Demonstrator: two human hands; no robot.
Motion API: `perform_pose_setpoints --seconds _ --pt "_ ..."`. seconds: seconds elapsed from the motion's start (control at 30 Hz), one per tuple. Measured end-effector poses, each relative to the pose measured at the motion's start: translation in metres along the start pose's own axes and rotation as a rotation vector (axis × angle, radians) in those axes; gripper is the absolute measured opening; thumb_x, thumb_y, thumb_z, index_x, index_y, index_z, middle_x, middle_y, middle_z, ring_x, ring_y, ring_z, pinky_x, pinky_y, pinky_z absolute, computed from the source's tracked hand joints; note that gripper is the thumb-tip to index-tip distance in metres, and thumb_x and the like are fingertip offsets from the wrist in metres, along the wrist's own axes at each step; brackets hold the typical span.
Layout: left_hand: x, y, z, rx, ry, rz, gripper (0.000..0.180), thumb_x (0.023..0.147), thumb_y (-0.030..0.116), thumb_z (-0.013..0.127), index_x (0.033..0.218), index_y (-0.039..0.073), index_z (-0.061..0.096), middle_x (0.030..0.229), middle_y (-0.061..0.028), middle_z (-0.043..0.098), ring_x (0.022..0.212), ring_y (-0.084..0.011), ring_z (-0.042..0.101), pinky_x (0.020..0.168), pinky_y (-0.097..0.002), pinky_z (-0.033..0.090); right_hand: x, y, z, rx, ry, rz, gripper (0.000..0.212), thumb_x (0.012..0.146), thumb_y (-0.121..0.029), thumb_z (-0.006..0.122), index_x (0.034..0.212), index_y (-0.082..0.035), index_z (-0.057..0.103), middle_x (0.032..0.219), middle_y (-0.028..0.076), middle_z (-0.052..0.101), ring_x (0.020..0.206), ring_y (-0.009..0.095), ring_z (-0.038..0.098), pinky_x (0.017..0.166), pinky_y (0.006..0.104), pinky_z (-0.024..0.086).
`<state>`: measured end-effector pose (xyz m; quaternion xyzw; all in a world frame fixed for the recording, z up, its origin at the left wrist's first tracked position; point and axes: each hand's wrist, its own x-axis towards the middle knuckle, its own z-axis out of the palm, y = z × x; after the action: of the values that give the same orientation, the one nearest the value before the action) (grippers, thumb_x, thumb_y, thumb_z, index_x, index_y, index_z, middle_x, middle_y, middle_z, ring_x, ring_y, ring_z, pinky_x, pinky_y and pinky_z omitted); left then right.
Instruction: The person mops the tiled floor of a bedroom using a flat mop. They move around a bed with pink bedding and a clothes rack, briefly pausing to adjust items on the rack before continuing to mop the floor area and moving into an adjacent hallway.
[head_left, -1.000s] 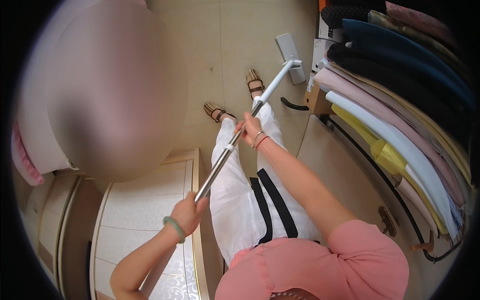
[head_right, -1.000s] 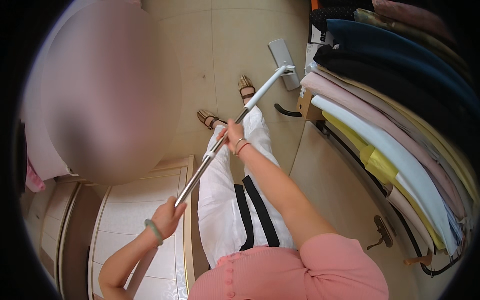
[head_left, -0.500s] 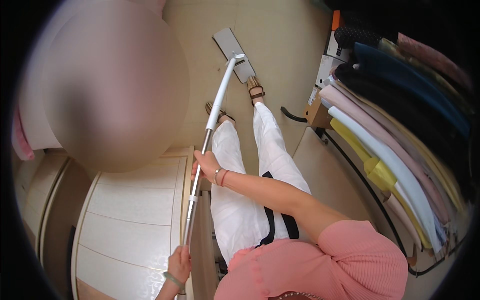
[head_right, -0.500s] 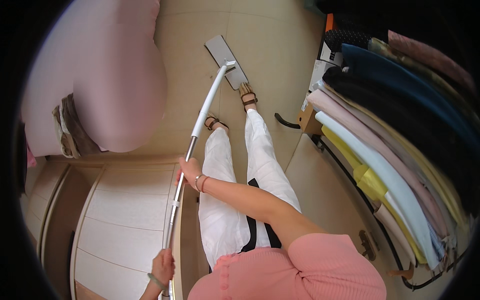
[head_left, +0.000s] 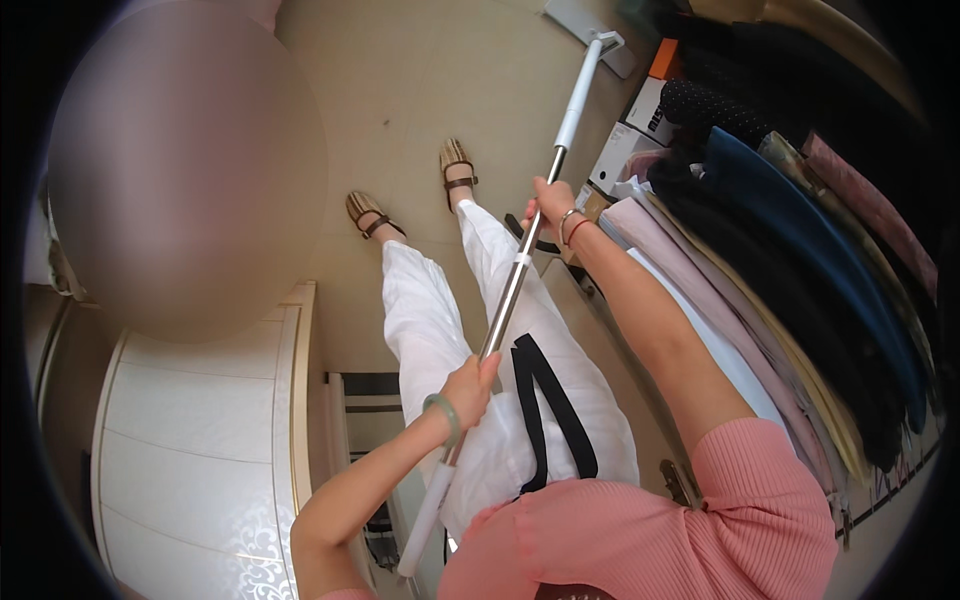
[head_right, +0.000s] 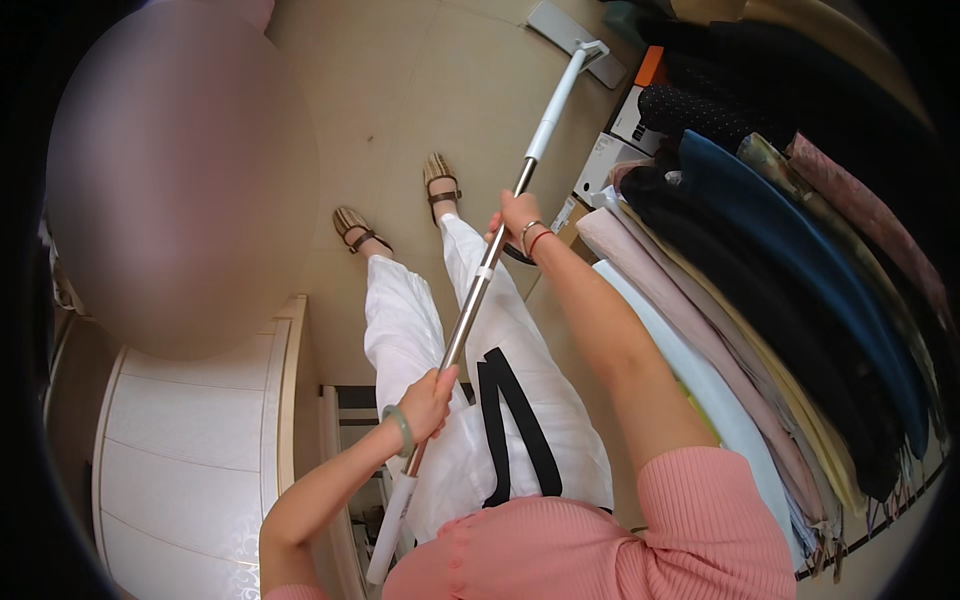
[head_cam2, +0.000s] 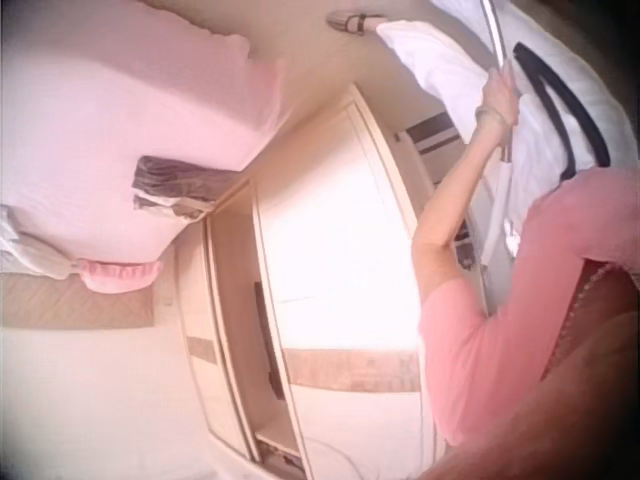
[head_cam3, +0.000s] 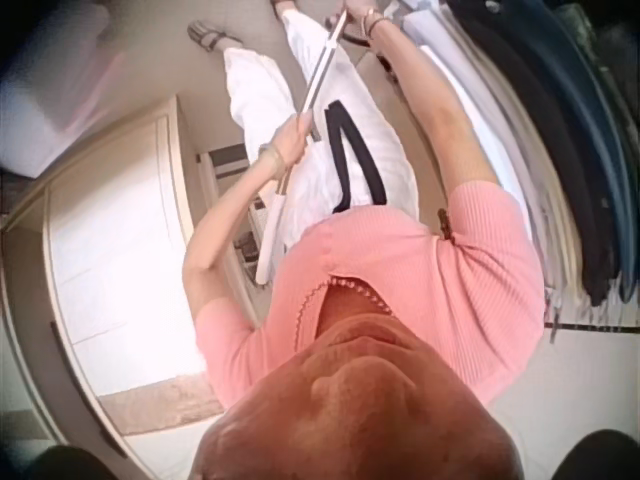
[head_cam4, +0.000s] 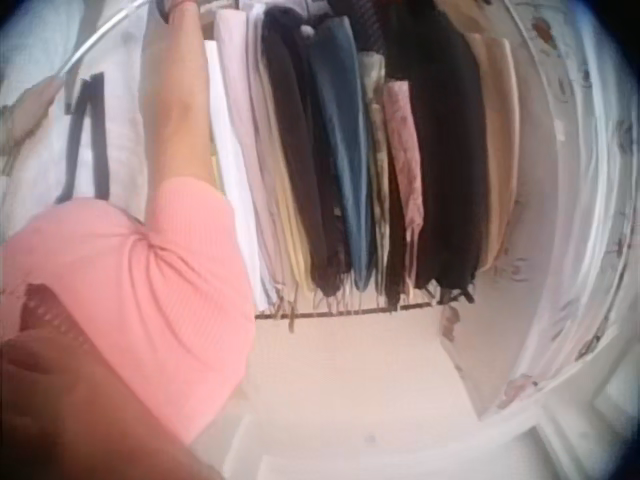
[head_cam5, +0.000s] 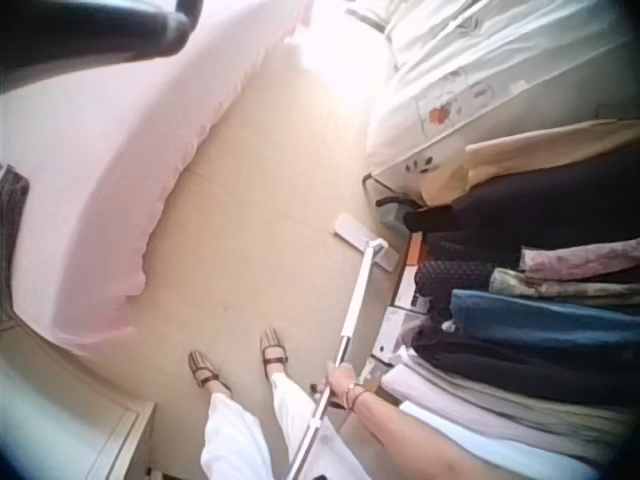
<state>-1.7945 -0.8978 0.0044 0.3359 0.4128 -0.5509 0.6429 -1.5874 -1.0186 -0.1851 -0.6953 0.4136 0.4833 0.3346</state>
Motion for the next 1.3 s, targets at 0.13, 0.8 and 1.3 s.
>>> perform_pose_setpoints --seconds 0.13,0.8,1.3 --pt "0.03 -0.003 0.016 0.116 0.001 0.028 0.048 0.091 0.049 0.032 0.08 0.003 0.039 0.056 -0.0056 0.043 0.042 -0.0147 0.045 0.039 -0.0299 0.04 0.019 0.007 -0.023 -0.045 0.038 0.001 0.024 0.085 -0.022 0.044 0.086 0.001 0.04 0.057 0.008 0.046 0.043 0.018 0.048 0.038 0.0356 0.049" --pt "-0.066 -0.074 -0.09 0.643 0.061 -0.049 0.043 0.093 0.043 0.035 0.082 0.001 0.037 0.055 -0.0078 0.046 0.043 -0.0172 0.048 0.04 -0.0328 0.042 -0.041 0.148 0.067 0.495 -0.02 0.112 0.026 0.085 -0.023 0.043 0.081 0.002 0.042 0.057 0.011 0.048 0.044 0.023 0.051 0.038 0.0388 0.049" --pt "-0.283 -0.053 -0.155 0.924 0.543 -0.073 0.024 0.091 0.023 0.043 0.086 0.0 0.039 0.063 -0.0236 0.054 0.062 -0.0436 0.052 0.055 -0.05 0.038 -0.188 0.118 0.243 0.873 -0.455 0.221 0.026 0.086 -0.026 0.04 0.072 -0.004 0.037 0.055 0.008 0.042 0.045 0.021 0.047 0.041 0.0383 0.047"
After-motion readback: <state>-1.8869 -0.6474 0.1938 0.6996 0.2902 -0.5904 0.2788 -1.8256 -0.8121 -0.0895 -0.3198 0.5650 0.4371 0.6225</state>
